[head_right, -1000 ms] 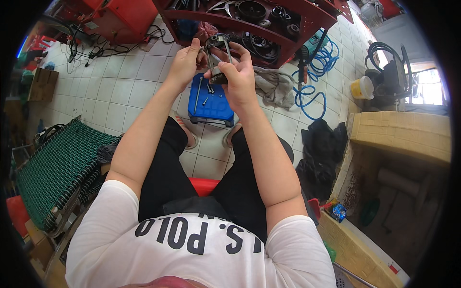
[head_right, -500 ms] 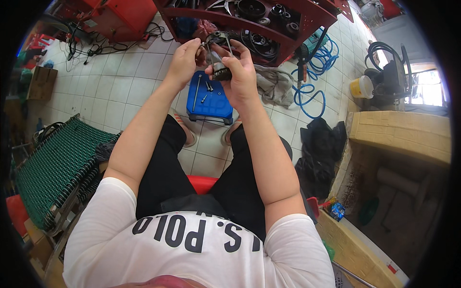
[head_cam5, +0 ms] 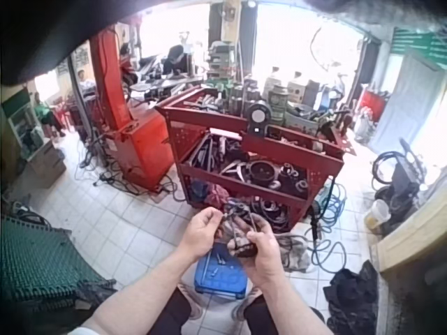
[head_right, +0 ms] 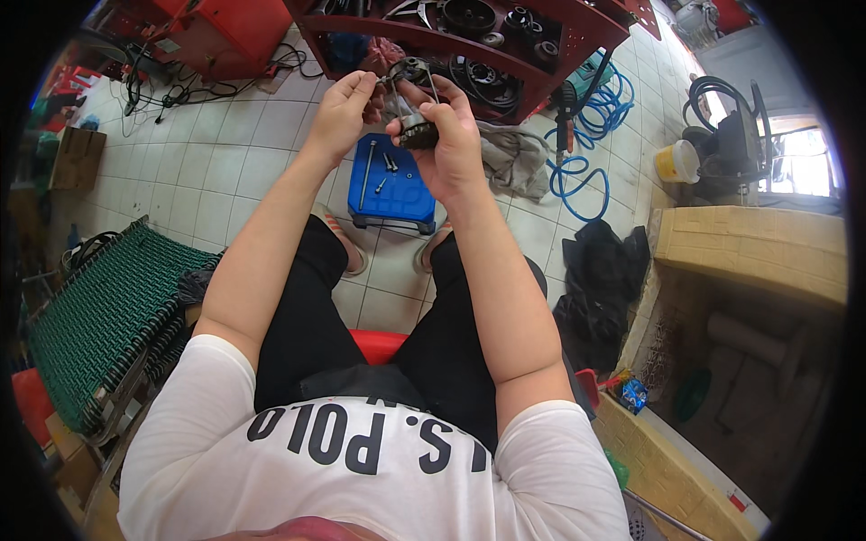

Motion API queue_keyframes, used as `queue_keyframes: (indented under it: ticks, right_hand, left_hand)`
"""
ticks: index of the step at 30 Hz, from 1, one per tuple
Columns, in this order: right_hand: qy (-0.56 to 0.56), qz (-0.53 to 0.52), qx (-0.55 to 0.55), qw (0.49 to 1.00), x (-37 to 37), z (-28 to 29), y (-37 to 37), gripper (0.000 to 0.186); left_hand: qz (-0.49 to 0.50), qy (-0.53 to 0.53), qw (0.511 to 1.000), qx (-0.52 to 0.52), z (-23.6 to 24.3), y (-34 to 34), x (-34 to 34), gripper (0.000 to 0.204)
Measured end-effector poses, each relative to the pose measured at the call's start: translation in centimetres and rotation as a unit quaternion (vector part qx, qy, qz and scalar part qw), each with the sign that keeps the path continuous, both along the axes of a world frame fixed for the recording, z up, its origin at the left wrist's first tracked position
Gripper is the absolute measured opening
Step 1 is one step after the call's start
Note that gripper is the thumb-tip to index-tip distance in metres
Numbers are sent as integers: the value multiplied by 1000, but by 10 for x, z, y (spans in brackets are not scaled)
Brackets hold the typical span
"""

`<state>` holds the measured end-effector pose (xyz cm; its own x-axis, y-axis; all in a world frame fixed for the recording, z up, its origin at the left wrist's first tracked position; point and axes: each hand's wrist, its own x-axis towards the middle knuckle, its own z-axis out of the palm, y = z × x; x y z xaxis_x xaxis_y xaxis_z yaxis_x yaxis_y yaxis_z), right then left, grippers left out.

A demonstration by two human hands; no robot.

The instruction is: The person assembles internal mechanical components by hand, inserting metal pins and rings into a cylindrical housing while seated.

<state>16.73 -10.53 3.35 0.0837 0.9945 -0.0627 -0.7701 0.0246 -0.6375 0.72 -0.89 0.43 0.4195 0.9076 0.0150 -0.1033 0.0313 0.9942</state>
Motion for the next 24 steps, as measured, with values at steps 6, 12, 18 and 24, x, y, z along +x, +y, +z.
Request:
queue_keyframes:
  ticks: [6, 12, 18, 24]
  right_hand:
    - [-33, -20, -2, 999, 2, 1, 0, 61]
    - [-81, -30, 14, 996, 3, -1, -1, 63]
    - [-114, -19, 39, 992, -3, 4, -1, 64]
    - [-109, -28, 46, 993, -2, 3, -1, 64]
  left_hand:
    - [32, 28, 997, 61, 2, -4, 7, 24]
    - [-1, 36, 997, -71, 16, -2, -1, 39]
    - [-22, 35, 999, -26, -1, 1, 0, 41]
    - [-12, 32, 998, 58, 2, -3, 3, 33]
